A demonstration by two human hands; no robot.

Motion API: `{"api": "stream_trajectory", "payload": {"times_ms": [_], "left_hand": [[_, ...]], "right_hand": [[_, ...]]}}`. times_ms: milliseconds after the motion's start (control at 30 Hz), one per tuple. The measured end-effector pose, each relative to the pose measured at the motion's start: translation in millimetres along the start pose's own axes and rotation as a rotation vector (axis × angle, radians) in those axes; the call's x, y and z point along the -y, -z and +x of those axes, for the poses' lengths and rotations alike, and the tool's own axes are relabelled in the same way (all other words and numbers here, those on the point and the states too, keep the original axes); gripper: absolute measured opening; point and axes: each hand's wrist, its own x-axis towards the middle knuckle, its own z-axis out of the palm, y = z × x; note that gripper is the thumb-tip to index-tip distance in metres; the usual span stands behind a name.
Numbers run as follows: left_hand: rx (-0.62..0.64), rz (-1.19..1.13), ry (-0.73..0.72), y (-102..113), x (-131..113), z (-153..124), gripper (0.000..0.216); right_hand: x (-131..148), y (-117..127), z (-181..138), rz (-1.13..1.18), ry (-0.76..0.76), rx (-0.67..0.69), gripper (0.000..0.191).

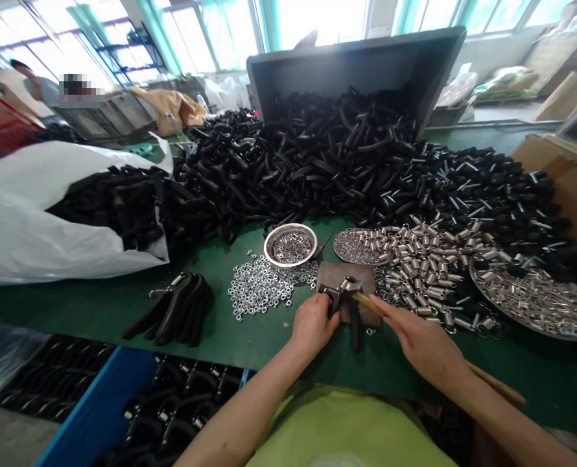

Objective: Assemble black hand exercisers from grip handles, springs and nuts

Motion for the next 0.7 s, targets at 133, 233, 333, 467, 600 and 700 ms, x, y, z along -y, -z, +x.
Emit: {"api": "stream_trajectory", "payload": {"times_ms": [133, 233, 333, 467, 600, 700], "left_hand": [[-0.009, -0.023, -0.015, -0.3, 1.1, 1.3, 0.010], [-0.008, -0.025, -0.017, 0.0, 1.1, 0.6, 0.010], [-0.006, -0.017, -0.017, 0.3, 0.6, 0.4, 0.009], [-0.011, -0.029, -0.017, 0.1, 0.4, 1.5, 0.008], [0.003, -0.033, -0.008, 1.2, -1.3, 3.3, 0.007], [0.003, -0.016, 0.007, 2.9, -2.8, 4.5, 0.006]], "right_hand": [[0.2, 2.6, 0.4, 0.042, 0.002, -0.176, 0.045], [-6.8, -4.2, -0.8, -0.034, -0.007, -0.089, 0.046], [-8.1, -1.5, 5.2, -0.113, -0.035, 0.075, 0.046], [5.9, 25.8, 15.7, 0.014, -0.005, -0.141, 0.043], [2.0, 25.5, 24.1, 0.018, -0.001, -0.445, 0.048], [-12.2, 6.4, 32.4, -0.143, 0.027, -0.233, 0.044]]}}
